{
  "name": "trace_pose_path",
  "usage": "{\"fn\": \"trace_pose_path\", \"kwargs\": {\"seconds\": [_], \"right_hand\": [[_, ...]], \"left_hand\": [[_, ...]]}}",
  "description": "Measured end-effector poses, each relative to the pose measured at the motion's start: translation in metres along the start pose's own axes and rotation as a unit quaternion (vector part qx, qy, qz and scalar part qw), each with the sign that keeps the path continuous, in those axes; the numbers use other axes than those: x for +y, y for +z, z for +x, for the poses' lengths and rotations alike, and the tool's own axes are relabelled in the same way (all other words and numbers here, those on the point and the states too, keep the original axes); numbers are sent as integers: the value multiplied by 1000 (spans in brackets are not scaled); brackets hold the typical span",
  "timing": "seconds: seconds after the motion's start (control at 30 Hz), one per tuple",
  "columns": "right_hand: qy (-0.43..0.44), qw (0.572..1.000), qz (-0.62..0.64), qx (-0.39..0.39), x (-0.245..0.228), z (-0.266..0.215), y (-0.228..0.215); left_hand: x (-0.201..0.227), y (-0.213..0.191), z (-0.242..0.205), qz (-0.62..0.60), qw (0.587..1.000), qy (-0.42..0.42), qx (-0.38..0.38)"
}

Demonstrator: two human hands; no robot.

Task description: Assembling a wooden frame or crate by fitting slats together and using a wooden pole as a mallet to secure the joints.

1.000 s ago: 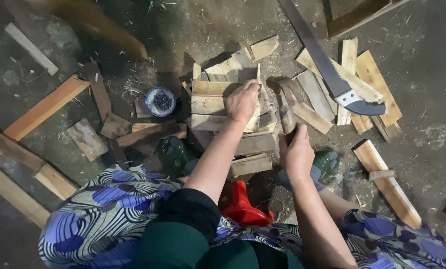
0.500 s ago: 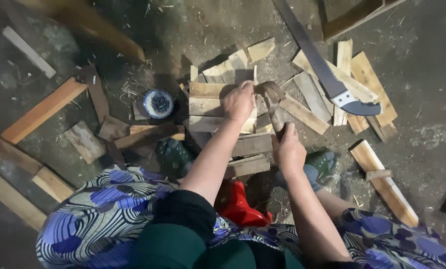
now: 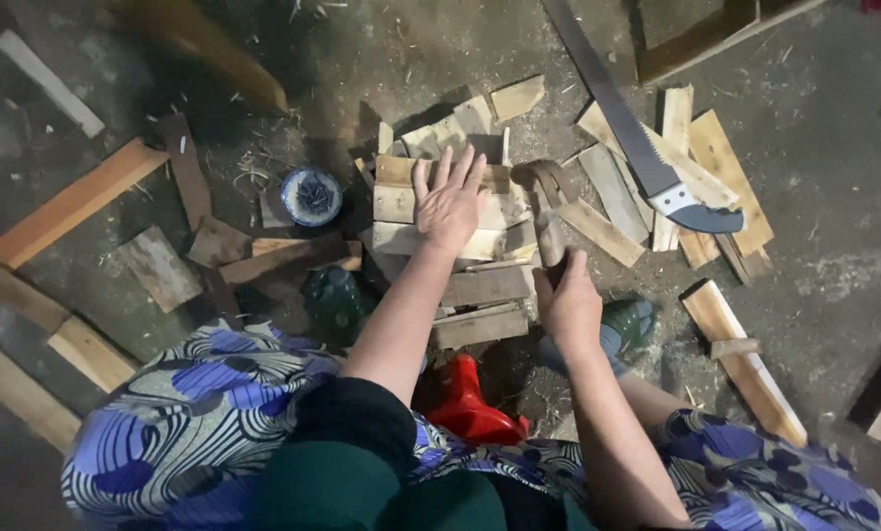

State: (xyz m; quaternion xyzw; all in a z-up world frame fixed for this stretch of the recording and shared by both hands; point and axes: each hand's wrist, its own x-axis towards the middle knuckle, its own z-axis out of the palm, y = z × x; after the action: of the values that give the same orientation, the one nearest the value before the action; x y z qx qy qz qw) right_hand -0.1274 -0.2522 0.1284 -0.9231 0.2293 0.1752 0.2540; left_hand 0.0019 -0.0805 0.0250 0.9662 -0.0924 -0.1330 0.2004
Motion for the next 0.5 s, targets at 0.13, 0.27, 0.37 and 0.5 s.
{"fn": "trace_pose_path", "kwargs": {"seconds": [0.13,0.27,0.37,0.5], "right_hand": [[5,1000,12,11,-8,-8,-5],[-6,999,-44,1,6,9,18],[1,998,-62,-6,22,14,32],[-3,999,-28,22,8,10,19]], "left_hand": [[-5,16,3,10,1000,-20,-11],[-11,27,12,0,1000,-7,13],[-9,28,10,-5,1000,-9,7],[-8,16,12,-20,1000,-10,-13]]}}
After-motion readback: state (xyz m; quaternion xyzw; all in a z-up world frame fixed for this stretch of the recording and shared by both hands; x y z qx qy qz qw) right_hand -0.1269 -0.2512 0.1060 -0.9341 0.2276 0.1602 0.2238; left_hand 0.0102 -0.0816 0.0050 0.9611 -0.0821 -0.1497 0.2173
